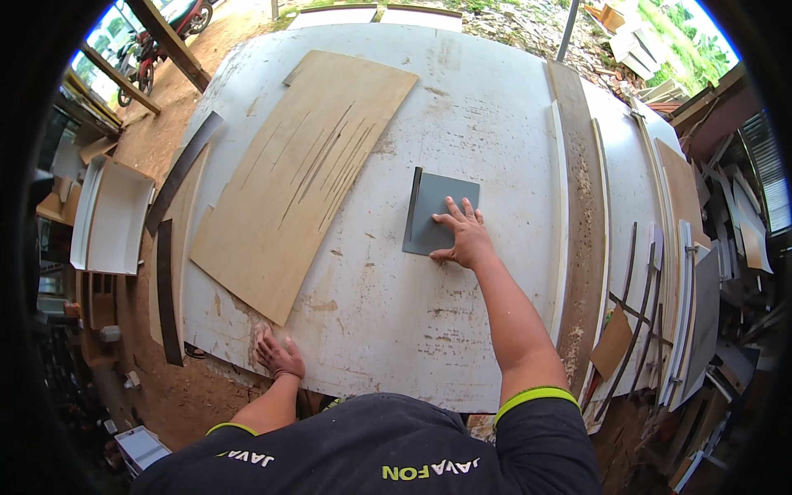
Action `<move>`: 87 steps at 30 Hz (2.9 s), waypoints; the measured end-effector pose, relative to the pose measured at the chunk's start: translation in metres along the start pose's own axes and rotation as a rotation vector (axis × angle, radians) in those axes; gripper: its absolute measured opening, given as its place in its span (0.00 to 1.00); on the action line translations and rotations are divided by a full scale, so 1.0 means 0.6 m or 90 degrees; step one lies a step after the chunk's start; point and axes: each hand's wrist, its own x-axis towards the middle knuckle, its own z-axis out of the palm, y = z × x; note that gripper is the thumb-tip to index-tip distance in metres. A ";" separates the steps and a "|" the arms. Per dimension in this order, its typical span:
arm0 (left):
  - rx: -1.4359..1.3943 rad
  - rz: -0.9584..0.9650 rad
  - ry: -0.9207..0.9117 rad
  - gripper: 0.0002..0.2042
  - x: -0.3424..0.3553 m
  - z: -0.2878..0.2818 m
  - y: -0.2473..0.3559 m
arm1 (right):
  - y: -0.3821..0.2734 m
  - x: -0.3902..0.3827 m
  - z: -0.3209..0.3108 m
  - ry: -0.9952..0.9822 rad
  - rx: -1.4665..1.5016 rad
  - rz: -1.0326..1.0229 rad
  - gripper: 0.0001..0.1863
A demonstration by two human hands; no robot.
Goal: The person uses a table saw to cut several small rectangular pieces of wood and a dark board. They position each piece against the blade, push it through, and set the cut pieces aside on the workbench.
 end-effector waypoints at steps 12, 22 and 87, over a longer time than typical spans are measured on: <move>-0.006 -0.011 -0.008 0.37 -0.001 -0.001 0.000 | 0.009 0.020 -0.007 0.006 -0.001 -0.001 0.49; -0.013 -0.019 -0.020 0.37 0.000 -0.005 0.001 | 0.043 0.043 -0.025 0.015 -0.006 0.043 0.50; -1.136 -0.092 -0.698 0.12 -0.020 -0.208 0.101 | -0.190 -0.482 -0.049 0.124 1.022 0.045 0.10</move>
